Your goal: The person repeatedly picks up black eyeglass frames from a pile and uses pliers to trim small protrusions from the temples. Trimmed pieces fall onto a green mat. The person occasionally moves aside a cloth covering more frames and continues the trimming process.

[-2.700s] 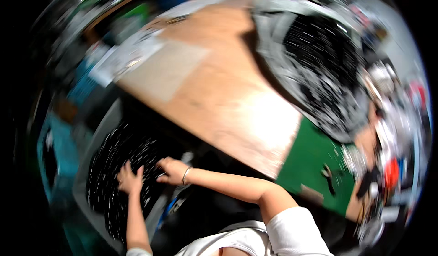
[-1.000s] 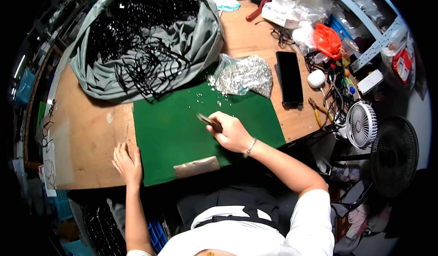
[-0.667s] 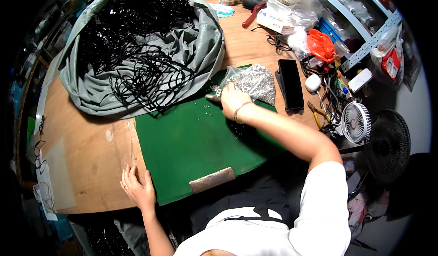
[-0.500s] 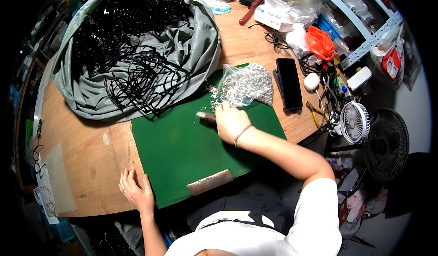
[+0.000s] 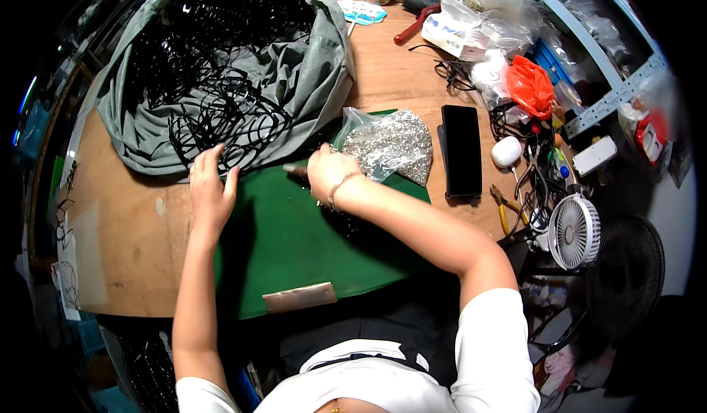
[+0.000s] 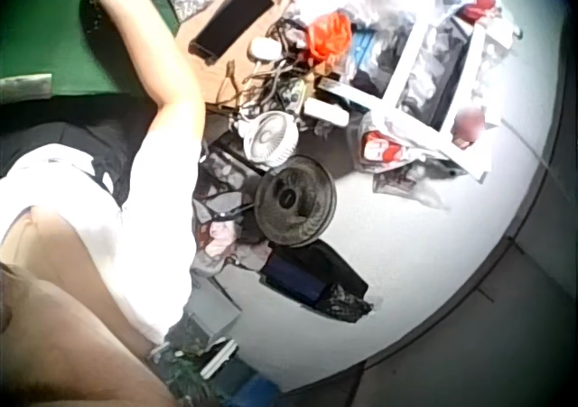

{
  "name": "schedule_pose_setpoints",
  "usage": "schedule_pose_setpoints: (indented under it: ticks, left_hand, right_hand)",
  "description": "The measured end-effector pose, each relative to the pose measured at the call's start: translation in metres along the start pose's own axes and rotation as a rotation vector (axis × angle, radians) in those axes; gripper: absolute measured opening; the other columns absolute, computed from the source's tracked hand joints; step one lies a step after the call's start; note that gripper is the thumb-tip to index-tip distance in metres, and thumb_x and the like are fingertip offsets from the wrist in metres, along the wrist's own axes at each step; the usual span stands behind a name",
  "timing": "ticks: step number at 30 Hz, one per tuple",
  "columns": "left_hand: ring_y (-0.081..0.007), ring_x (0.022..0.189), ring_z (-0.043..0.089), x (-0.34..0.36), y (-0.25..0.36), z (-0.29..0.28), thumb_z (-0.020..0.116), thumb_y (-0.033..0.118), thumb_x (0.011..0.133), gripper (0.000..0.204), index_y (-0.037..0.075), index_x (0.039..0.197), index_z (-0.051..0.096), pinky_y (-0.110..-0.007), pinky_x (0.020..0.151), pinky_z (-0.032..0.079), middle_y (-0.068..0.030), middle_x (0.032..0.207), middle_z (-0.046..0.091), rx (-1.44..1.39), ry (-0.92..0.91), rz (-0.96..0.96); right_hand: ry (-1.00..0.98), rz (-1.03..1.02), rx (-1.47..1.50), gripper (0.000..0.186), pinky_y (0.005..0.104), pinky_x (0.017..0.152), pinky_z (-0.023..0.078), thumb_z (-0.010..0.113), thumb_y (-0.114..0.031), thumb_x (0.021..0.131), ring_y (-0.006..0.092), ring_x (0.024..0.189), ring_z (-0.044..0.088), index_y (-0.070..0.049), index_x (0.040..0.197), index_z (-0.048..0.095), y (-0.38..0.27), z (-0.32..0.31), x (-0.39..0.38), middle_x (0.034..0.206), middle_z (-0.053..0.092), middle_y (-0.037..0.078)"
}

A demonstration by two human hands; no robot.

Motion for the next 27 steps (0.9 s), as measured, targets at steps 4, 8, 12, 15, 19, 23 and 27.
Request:
schedule_pose_setpoints:
  ticks: [4, 8, 12, 15, 19, 23, 27]
  left_hand:
    - [-0.0275, 0.083, 0.055, 0.004, -0.014, 0.032, 0.055, 0.003, 0.076, 0.032, 0.010, 0.106, 0.054, -0.034, 0.068, 0.047, -0.0105, 0.097, 0.054, 0.173, -0.095, -0.064]
    - [-0.0226, 0.073, 0.056, 0.004, -0.010, -0.006, 0.059, 0.003, 0.075, 0.028, 0.015, 0.100, 0.060, -0.032, 0.062, 0.047, -0.0078, 0.094, 0.055, 0.293, 0.101, 0.023]
    - [-0.0194, 0.077, 0.052, 0.021, 0.013, -0.022, 0.062, 0.004, 0.073, 0.026, 0.016, 0.096, 0.063, -0.028, 0.067, 0.043, -0.0034, 0.094, 0.055, 0.458, 0.222, 0.292]
    - [-0.0178, 0.071, 0.051, 0.023, 0.023, -0.025, 0.061, 0.004, 0.076, 0.017, 0.011, 0.090, 0.063, -0.025, 0.066, 0.041, -0.0046, 0.082, 0.055, 0.152, 0.212, 0.298]
    - [-0.0132, 0.066, 0.050, 0.016, -0.004, -0.028, 0.050, 0.016, 0.087, 0.017, 0.002, 0.092, 0.057, -0.023, 0.059, 0.039, -0.0058, 0.081, 0.059, -0.810, 0.128, -0.254]
    - [-0.0152, 0.052, 0.050, 0.005, 0.068, -0.040, 0.024, 0.033, 0.094, 0.048, -0.006, 0.100, 0.052, -0.023, 0.049, 0.042, -0.0132, 0.083, 0.059, -2.032, -0.380, -0.393]
    - [-0.0148, 0.042, 0.050, -0.050, 0.081, -0.058, 0.031, 0.031, 0.092, 0.042, -0.001, 0.120, 0.031, -0.023, 0.041, 0.043, -0.0157, 0.087, 0.057, -2.036, -0.059, -0.612]
  right_hand:
    - [0.001, -0.175, 0.020, 0.052, 0.0407, 0.064, 0.050, 0.056, -0.009, 0.066, 0.0343, 0.072, 0.061, 0.005, 0.114, 0.041, -0.025, 0.012, -0.069, 0.120, 0.038, 0.030]
    - [0.017, -0.308, 0.141, 0.049, 0.0378, 0.060, 0.050, 0.056, -0.007, 0.065, 0.0315, 0.069, 0.061, 0.007, 0.110, 0.042, -0.027, 0.008, -0.115, 0.118, 0.041, 0.028]
    - [0.182, -0.293, 0.119, 0.046, 0.0354, 0.056, 0.049, 0.055, -0.005, 0.064, 0.0285, 0.064, 0.060, 0.008, 0.107, 0.045, -0.008, -0.006, -0.118, 0.117, 0.044, 0.024]
    - [0.114, -0.296, -0.006, 0.049, 0.0344, 0.058, 0.048, 0.056, -0.006, 0.063, 0.0250, 0.069, 0.060, 0.006, 0.109, 0.046, -0.019, 0.013, -0.126, 0.118, 0.044, 0.022]
    - [0.062, -0.274, 0.235, 0.047, 0.0381, 0.067, 0.048, 0.057, -0.003, 0.065, 0.0296, 0.079, 0.058, 0.004, 0.109, 0.046, -0.008, 0.000, -0.143, 0.116, 0.045, 0.019]
    - [0.037, -0.171, 0.459, 0.025, 0.0379, 0.068, 0.046, 0.057, -0.005, 0.068, 0.0325, 0.079, 0.055, 0.000, 0.093, 0.051, 0.019, -0.026, -0.142, 0.089, 0.054, 0.016]
    - [0.048, -0.072, 0.597, 0.011, 0.0381, 0.061, 0.044, 0.057, -0.007, 0.071, 0.0333, 0.068, 0.055, -0.001, 0.079, 0.052, 0.025, -0.005, -0.111, 0.072, 0.054, 0.017]
Point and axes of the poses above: each hand's wrist, its own x-axis towards the middle knuckle, its own z-axis out of the palm, y = z × x, the point moved 10 cm from there along x, towards the middle knuckle
